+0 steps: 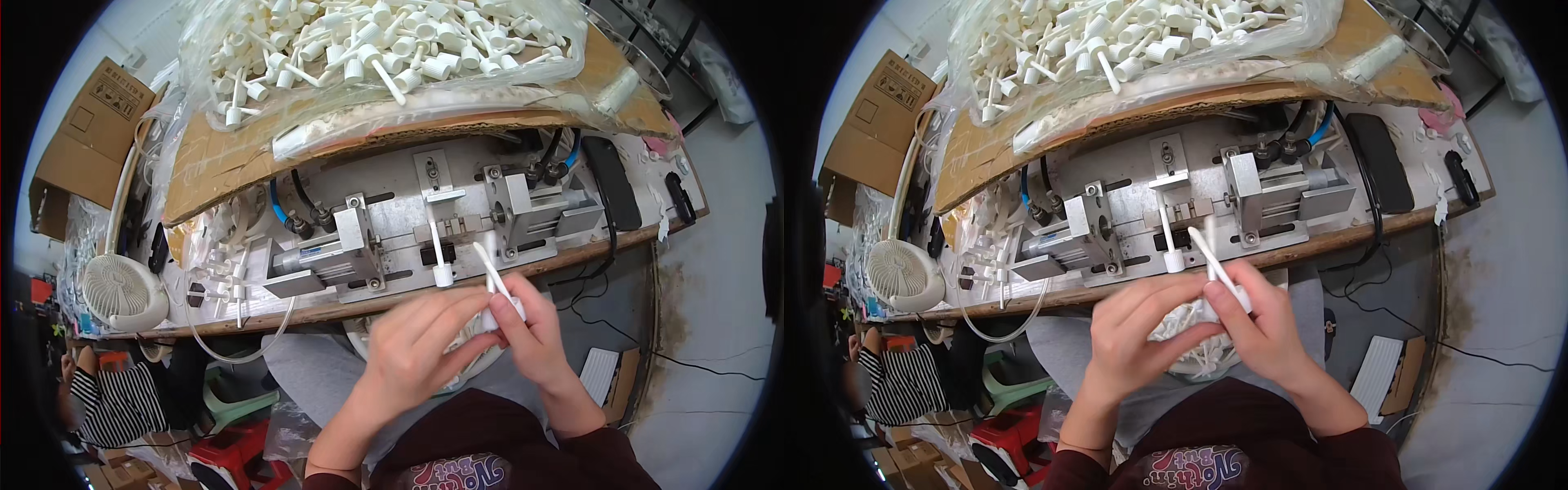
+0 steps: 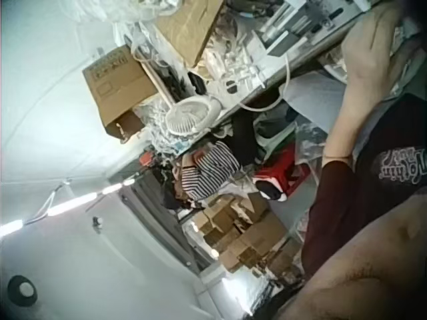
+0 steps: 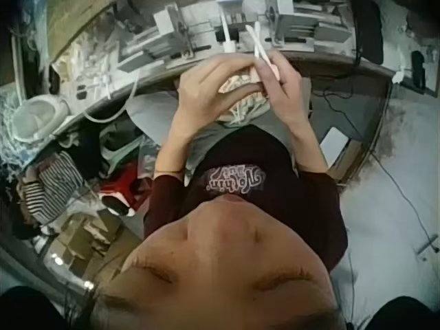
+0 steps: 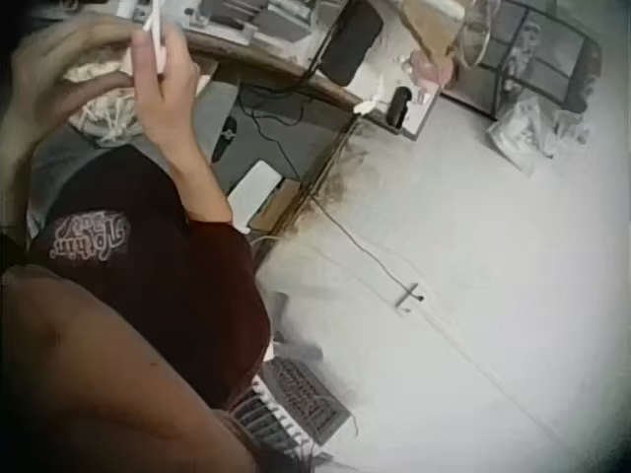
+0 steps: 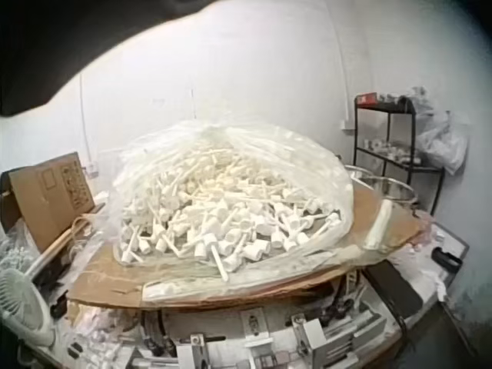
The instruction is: Manually assembling small white plastic sprayer or pump components using a specialized pneumatic or mechanical jig on a workbench.
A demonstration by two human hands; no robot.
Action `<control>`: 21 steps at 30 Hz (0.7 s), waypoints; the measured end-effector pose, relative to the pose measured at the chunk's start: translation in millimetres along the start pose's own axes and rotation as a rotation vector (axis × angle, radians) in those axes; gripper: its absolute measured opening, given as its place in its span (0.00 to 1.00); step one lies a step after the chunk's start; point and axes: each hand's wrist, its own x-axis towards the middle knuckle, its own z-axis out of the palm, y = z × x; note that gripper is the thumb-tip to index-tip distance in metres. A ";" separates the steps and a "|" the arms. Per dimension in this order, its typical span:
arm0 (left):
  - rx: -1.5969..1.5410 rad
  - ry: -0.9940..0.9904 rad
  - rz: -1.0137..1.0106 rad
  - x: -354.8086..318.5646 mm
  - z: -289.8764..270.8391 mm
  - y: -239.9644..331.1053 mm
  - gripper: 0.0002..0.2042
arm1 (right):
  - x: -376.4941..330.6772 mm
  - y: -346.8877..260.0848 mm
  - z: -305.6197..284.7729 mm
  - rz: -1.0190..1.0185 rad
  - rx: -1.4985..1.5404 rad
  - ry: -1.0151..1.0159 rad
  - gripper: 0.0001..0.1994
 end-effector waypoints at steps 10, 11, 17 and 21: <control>0.209 0.089 -0.125 -7.2 3.3 0.2 0.16 | 7.7 6.6 -2.4 0.028 0.260 0.106 0.11; 0.293 0.076 -0.113 -6.8 7.5 -6.9 0.16 | 8.8 6.0 -2.8 0.033 0.280 0.130 0.10; 0.438 -0.014 0.011 -0.8 12.8 -24.5 0.15 | 9.1 0.4 -0.8 -0.113 0.221 0.146 0.13; 0.466 0.022 -0.003 0.6 5.7 -22.1 0.15 | 1.6 0.7 -5.6 -0.043 0.267 0.177 0.14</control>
